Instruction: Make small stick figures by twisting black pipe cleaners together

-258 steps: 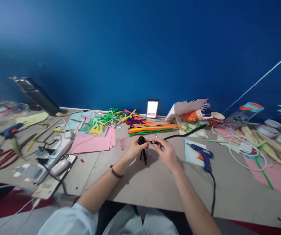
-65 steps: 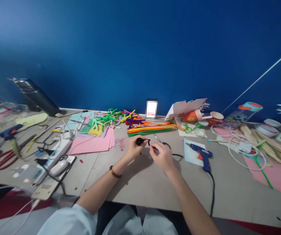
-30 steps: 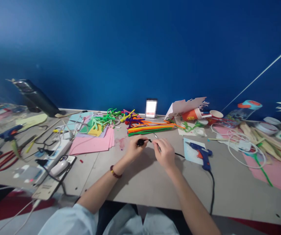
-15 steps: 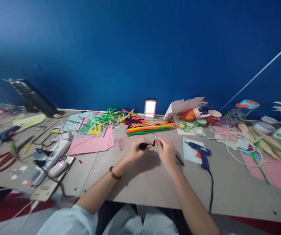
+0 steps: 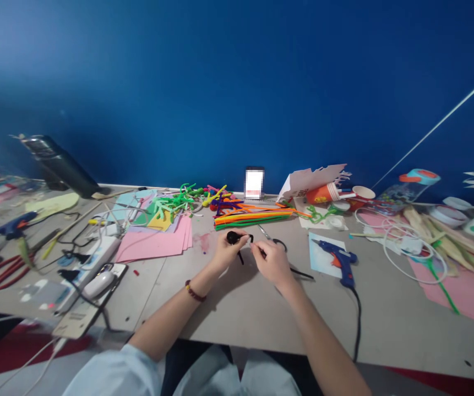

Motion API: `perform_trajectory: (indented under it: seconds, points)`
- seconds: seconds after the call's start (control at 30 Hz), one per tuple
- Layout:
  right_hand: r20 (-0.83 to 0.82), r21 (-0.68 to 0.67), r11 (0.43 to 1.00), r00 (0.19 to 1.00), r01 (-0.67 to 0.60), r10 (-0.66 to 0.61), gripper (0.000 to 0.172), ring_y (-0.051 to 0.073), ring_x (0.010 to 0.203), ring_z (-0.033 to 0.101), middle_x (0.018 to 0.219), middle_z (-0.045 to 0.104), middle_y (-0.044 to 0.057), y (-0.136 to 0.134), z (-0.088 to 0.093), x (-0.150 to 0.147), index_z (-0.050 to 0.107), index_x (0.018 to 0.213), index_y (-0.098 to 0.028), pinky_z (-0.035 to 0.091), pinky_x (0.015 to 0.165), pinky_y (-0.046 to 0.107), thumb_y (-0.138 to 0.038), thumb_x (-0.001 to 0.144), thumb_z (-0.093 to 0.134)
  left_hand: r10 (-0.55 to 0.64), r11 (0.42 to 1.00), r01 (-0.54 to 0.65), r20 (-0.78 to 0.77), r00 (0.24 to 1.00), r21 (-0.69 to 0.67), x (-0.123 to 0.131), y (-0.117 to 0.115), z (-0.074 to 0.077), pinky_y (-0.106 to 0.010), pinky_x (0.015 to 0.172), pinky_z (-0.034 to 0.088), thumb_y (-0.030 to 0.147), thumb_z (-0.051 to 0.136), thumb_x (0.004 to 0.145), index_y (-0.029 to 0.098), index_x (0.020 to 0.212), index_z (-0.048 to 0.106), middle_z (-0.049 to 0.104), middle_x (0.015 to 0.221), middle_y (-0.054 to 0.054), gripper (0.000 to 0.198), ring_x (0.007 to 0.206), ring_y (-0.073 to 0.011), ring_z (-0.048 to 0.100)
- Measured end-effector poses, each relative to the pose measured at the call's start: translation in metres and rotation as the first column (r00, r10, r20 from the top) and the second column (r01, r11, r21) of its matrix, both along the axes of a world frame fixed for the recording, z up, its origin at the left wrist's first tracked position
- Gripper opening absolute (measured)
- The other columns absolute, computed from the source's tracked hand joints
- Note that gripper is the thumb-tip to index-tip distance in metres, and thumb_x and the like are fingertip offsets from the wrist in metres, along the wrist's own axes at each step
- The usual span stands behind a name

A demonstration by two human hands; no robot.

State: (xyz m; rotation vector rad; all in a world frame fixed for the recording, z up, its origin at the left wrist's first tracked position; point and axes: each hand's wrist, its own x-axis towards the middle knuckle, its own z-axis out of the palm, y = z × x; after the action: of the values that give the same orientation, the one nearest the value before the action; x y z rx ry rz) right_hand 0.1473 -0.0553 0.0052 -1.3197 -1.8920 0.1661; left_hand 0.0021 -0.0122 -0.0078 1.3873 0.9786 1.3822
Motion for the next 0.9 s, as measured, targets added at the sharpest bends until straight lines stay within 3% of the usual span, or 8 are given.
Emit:
perform_trajectory:
  seconds: [0.1,0.3,0.47,0.67,0.9]
  points:
    - [-0.005,0.008,0.999,0.999,-0.04,0.04,0.032,0.015,0.058,0.054,0.058,0.057,0.001,-0.001,0.002,-0.001,0.054,0.062,-0.021,0.034,0.056,0.025,-0.026,0.092,0.042,0.003,1.0,-0.003,-0.014,1.0,0.015,0.0,-0.001,0.0,-0.029,0.066,0.049,0.04,0.072,0.069,0.016,0.073,0.066,0.067,0.072,-0.004,0.025,0.067,-0.0153,0.06]
    - [-0.088,0.058,0.994,0.992,-0.088,0.093,0.028,0.017,0.069,0.058,0.07,0.063,0.004,-0.002,0.005,0.0,0.059,0.074,-0.021,0.043,0.065,0.026,-0.026,0.093,0.039,-0.017,0.97,0.063,-0.192,0.981,0.236,-0.003,-0.005,0.007,-0.03,0.069,0.048,0.035,0.065,0.077,0.017,0.075,0.067,0.068,0.074,-0.005,0.019,0.071,-0.0168,0.061]
    - [-0.179,0.086,0.996,0.984,0.001,0.015,0.026,0.018,0.072,0.058,0.072,0.063,0.004,-0.001,0.005,0.004,0.058,0.076,-0.021,0.044,0.067,0.028,-0.026,0.094,0.04,-0.064,0.937,0.159,-0.294,0.954,0.31,-0.006,-0.007,0.013,-0.028,0.067,0.046,0.032,0.06,0.082,0.017,0.079,0.066,0.067,0.075,-0.006,0.017,0.07,-0.0159,0.06]
    - [-0.22,0.132,0.985,0.972,0.115,-0.085,0.026,0.019,0.073,0.058,0.073,0.064,0.006,0.003,0.004,0.011,0.06,0.078,-0.021,0.043,0.066,0.029,-0.028,0.094,0.041,-0.256,0.904,0.338,-0.302,0.918,0.26,-0.004,-0.01,0.018,-0.031,0.069,0.047,0.035,0.06,0.082,0.016,0.08,0.066,0.066,0.077,-0.009,0.02,0.071,-0.017,0.06]
    - [-0.123,0.065,0.989,0.985,0.13,-0.121,0.027,0.02,0.071,0.057,0.071,0.064,0.005,0.01,-0.006,0.012,0.061,0.076,-0.021,0.041,0.066,0.03,-0.031,0.094,0.043,-0.343,0.921,0.365,-0.161,0.925,0.134,-0.002,-0.012,0.017,-0.029,0.065,0.048,0.037,0.067,0.077,0.014,0.074,0.067,0.066,0.073,-0.008,0.023,0.068,-0.0159,0.059]
